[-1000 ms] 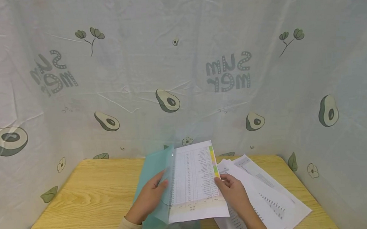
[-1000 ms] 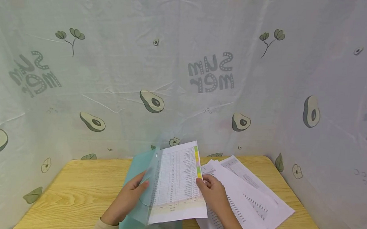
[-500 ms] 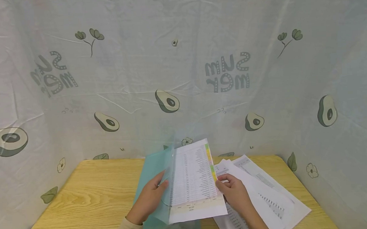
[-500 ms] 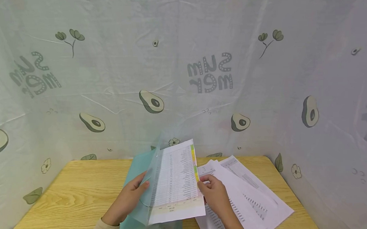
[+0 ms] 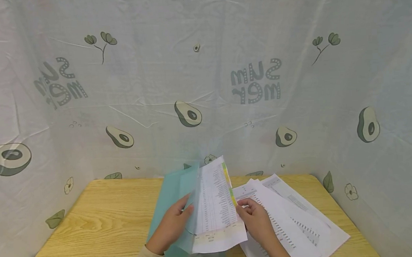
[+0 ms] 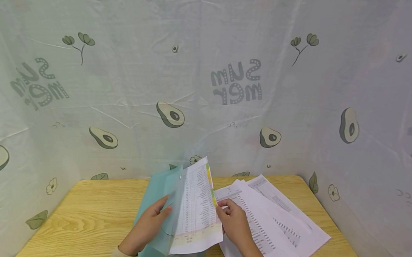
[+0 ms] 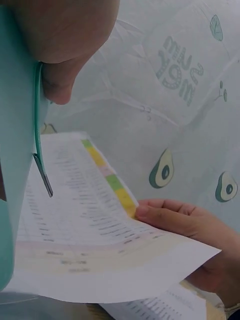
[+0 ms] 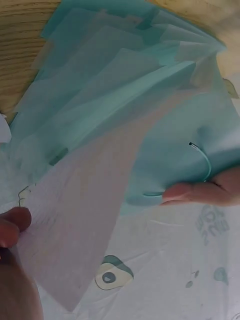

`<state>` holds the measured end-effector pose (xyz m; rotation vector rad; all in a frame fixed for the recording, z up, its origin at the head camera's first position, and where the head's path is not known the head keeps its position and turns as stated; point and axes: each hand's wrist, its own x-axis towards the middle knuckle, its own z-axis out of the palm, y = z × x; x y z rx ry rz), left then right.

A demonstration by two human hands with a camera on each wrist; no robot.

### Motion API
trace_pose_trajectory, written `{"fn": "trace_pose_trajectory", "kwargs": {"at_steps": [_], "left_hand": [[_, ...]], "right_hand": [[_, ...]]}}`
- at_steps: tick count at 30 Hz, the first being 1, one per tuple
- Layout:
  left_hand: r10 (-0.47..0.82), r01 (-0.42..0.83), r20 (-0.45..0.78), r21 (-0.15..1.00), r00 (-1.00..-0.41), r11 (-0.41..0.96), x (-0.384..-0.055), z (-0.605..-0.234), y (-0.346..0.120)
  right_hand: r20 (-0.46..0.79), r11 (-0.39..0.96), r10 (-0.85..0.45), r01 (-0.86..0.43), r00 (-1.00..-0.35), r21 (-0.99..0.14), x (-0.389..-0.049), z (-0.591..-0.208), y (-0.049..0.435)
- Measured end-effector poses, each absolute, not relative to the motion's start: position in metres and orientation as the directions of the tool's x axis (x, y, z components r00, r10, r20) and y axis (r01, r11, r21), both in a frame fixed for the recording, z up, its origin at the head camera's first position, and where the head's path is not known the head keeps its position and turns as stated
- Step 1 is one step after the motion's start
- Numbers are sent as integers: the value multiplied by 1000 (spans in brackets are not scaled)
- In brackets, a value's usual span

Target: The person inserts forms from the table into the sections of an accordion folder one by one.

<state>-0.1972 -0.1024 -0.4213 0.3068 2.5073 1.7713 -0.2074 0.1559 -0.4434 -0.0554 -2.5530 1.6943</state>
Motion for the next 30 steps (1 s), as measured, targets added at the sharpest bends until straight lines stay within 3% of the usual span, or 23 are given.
{"fn": "trace_pose_trajectory", "kwargs": {"at_steps": [11, 20, 30], "left_hand": [[157, 127, 82, 946, -984, 299, -196, -419, -101], [167, 129, 83, 949, -982, 289, -196, -420, -102], [175, 130, 82, 951, -981, 280, -196, -420, -101]], "right_hand": [[62, 373, 227, 28, -972, -927, -212, -444, 159], [39, 312, 93, -8, -995, -950, -207, -452, 147], [32, 345, 16, -25, -999, -938, -206, -457, 139]]}}
